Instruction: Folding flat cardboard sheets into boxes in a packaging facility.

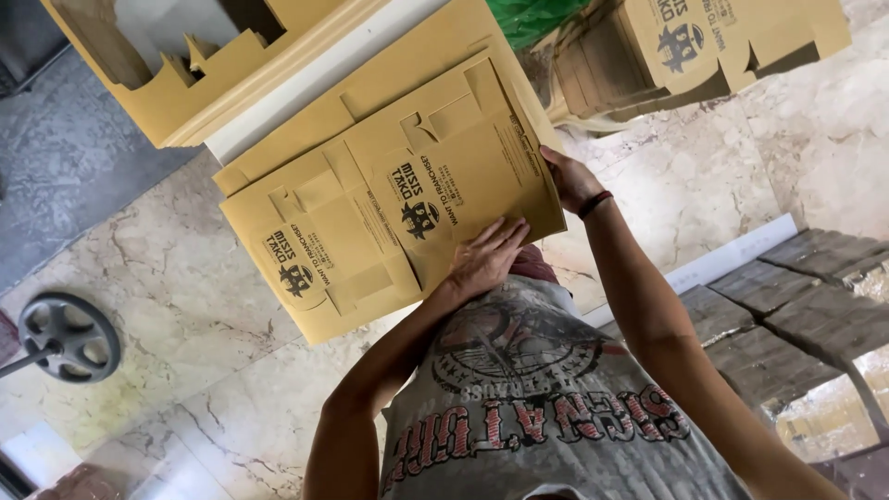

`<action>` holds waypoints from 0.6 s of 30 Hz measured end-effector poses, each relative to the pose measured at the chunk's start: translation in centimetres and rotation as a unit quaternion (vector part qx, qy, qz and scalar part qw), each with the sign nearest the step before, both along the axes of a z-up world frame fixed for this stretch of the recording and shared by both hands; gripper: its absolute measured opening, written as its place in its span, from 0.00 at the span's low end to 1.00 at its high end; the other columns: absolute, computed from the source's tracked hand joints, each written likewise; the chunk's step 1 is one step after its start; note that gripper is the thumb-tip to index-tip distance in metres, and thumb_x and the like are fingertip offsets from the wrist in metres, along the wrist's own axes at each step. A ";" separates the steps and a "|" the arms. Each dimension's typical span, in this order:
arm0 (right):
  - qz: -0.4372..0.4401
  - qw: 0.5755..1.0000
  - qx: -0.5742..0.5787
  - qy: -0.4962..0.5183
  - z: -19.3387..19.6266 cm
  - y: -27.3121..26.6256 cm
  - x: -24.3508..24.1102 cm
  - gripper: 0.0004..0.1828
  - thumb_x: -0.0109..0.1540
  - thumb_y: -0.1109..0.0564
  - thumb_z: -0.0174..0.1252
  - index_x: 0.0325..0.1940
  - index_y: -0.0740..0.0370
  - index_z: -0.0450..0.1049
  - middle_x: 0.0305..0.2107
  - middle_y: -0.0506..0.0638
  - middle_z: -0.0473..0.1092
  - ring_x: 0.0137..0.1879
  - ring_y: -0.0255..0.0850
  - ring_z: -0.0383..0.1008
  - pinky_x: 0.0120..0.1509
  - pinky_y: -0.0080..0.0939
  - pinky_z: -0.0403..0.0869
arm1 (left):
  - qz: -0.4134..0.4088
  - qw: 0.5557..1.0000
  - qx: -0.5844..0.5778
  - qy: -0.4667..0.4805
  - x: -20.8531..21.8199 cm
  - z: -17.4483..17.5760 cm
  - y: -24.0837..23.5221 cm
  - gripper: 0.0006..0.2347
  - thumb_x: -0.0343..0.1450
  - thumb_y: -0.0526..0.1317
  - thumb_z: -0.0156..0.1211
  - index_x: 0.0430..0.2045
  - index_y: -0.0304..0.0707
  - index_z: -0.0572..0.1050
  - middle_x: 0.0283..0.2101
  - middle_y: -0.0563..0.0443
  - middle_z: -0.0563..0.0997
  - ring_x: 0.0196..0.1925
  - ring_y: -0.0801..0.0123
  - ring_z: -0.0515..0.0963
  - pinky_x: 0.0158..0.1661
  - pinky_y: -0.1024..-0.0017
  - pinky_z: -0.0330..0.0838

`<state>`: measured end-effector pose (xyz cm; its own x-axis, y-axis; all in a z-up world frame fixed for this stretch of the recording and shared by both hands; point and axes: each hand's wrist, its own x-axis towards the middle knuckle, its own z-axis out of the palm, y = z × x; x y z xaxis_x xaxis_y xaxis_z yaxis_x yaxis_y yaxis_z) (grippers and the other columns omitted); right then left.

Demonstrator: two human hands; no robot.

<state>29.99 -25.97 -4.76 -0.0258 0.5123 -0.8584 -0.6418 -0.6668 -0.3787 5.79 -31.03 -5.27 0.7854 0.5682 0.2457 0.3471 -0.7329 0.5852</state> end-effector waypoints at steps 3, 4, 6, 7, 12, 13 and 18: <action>-0.015 0.999 0.032 0.009 -0.6 0.7 1.8 0.35 0.63 0.42 0.65 0.67 0.64 0.67 0.55 0.58 0.71 0.60 0.56 0.75 0.64 0.54 0.71 | 0.004 1.000 0.017 -0.018 -0.2 0.8 0.4 0.18 0.78 0.47 0.50 0.66 0.60 0.69 0.61 0.62 0.78 0.63 0.59 0.76 0.39 0.67 0.82; 0.023 0.999 0.032 -0.008 -1.9 0.9 3.2 0.33 0.63 0.39 0.64 0.65 0.60 0.68 0.54 0.54 0.72 0.57 0.53 0.76 0.61 0.52 0.73 | 0.011 0.999 0.001 -0.038 -0.1 1.4 0.5 0.18 0.79 0.46 0.49 0.65 0.59 0.70 0.61 0.61 0.78 0.63 0.57 0.76 0.38 0.66 0.82; 0.064 0.997 0.029 -0.022 -3.4 1.5 4.3 0.32 0.62 0.36 0.62 0.63 0.56 0.69 0.52 0.50 0.72 0.55 0.49 0.76 0.58 0.49 0.75 | 0.022 0.998 -0.018 -0.056 -0.6 2.7 0.3 0.17 0.79 0.45 0.49 0.65 0.58 0.71 0.61 0.61 0.78 0.63 0.55 0.76 0.36 0.65 0.82; 0.069 0.997 0.019 -0.033 -3.4 2.4 4.6 0.39 0.61 0.28 0.60 0.64 0.56 0.68 0.48 0.51 0.73 0.50 0.47 0.77 0.56 0.48 0.76 | 0.030 0.998 -0.007 -0.060 -0.7 3.3 0.5 0.17 0.79 0.46 0.47 0.64 0.58 0.72 0.60 0.62 0.79 0.63 0.57 0.76 0.36 0.66 0.82; 0.130 0.977 0.035 -0.167 -7.4 10.4 4.9 0.53 0.63 0.17 0.58 0.74 0.58 0.60 0.60 0.58 0.67 0.65 0.53 0.69 0.71 0.56 0.66 | 0.048 0.998 0.021 -0.030 -1.6 5.1 -0.1 0.16 0.79 0.49 0.43 0.61 0.63 0.72 0.62 0.66 0.77 0.64 0.64 0.76 0.37 0.69 0.83; 0.157 0.951 -0.008 -0.267 -6.5 12.3 4.4 0.52 0.60 0.19 0.57 0.73 0.60 0.62 0.63 0.56 0.66 0.68 0.52 0.67 0.71 0.52 0.65 | -0.003 1.000 0.028 0.006 -2.2 5.4 -0.3 0.18 0.79 0.48 0.46 0.65 0.56 0.69 0.65 0.59 0.75 0.68 0.60 0.73 0.46 0.65 0.82; 0.092 0.959 -0.052 -0.263 -1.8 16.1 3.0 0.43 0.59 0.32 0.61 0.70 0.58 0.62 0.68 0.54 0.63 0.72 0.48 0.65 0.76 0.47 0.65 | -0.038 0.995 0.096 -0.012 -2.6 7.6 -0.1 0.16 0.77 0.44 0.55 0.60 0.47 0.74 0.64 0.50 0.77 0.71 0.56 0.69 0.57 0.62 0.78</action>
